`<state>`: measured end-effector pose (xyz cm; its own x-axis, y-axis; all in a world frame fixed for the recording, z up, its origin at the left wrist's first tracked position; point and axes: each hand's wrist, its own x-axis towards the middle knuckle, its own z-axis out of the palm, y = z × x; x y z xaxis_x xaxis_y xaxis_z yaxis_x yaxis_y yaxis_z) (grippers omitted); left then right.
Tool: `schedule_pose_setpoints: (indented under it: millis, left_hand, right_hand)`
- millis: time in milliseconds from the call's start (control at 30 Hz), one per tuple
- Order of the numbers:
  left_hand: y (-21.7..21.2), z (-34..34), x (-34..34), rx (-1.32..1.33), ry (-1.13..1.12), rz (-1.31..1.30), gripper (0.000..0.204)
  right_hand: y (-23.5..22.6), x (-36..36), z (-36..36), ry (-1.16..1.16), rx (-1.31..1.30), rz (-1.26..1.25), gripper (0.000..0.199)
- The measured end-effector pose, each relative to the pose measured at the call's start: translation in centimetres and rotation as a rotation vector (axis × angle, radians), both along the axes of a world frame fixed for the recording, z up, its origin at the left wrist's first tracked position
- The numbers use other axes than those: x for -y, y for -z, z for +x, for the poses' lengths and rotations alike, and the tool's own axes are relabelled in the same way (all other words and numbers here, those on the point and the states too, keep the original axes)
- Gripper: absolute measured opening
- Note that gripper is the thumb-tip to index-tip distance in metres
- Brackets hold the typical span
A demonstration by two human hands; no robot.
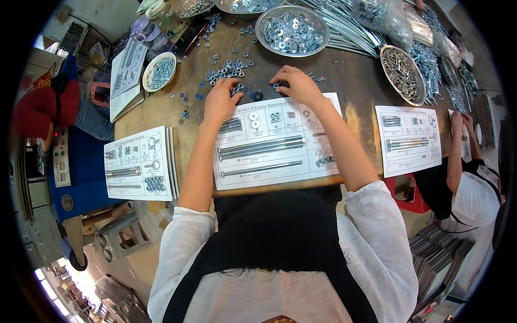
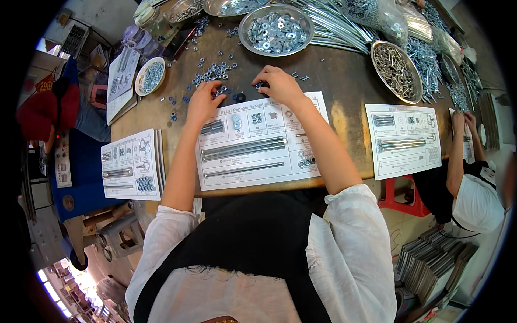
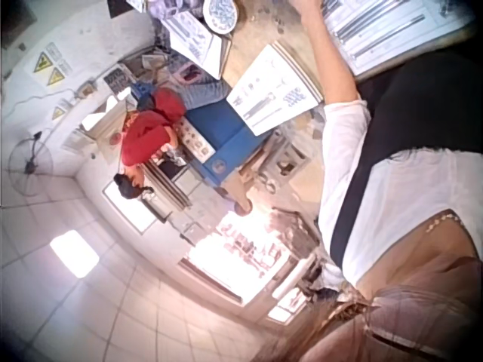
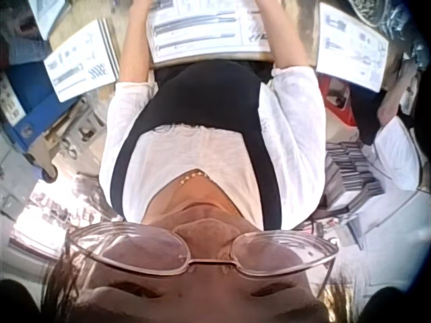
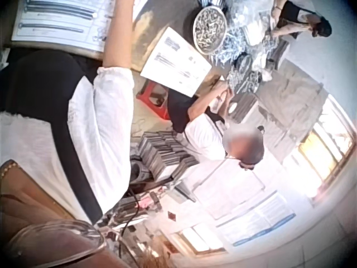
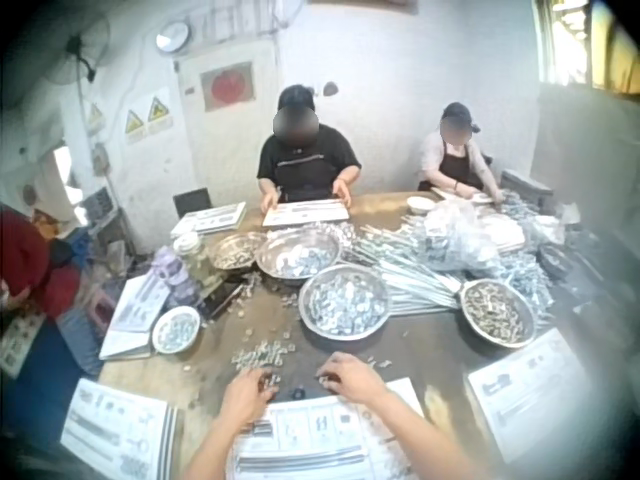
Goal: The person picks up metal rods, nuts, and washers from a table and arranges them on printed instruction sheets. They repeatedly place components on the sheet, adjust their positions, and move the sheet aside to continue the process.
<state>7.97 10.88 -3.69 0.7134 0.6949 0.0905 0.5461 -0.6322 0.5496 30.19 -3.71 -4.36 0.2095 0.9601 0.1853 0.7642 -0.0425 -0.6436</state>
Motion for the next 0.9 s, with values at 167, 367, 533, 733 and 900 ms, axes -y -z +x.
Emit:
schedule_pose_setpoints:
  millis: [167, 367, 533, 733, 900]
  left_hand:
    - [-0.2, 1.0, -0.7, -0.055, 0.071, 0.031, 0.021]
    - [0.8, -0.2, -0.4, 0.148, -0.009, -0.049, 0.02]
    - [-4.5, 1.5, 7.7, 0.163, 0.285, -0.36, 0.024]
    - [-2.1, 5.0, 19.1, 0.009, 0.699, -0.106, 0.018]
    - [-0.6, 5.5, 20.8, 0.029, 0.662, -0.145, 0.016]
  right_hand:
    - [0.2, -0.3, 0.2, 0.064, -0.128, -0.024, 0.02]
    - [-3.1, 4.0, 1.1, 0.095, -0.406, -0.038, 0.023]
    - [-6.0, 15.1, 1.2, 0.039, -0.314, -0.156, 0.024]
    - [-5.1, 20.5, -1.0, 0.058, -0.131, -0.252, 0.025]
    - [-3.9, 21.7, -1.6, 0.149, -0.135, -0.161, 0.017]
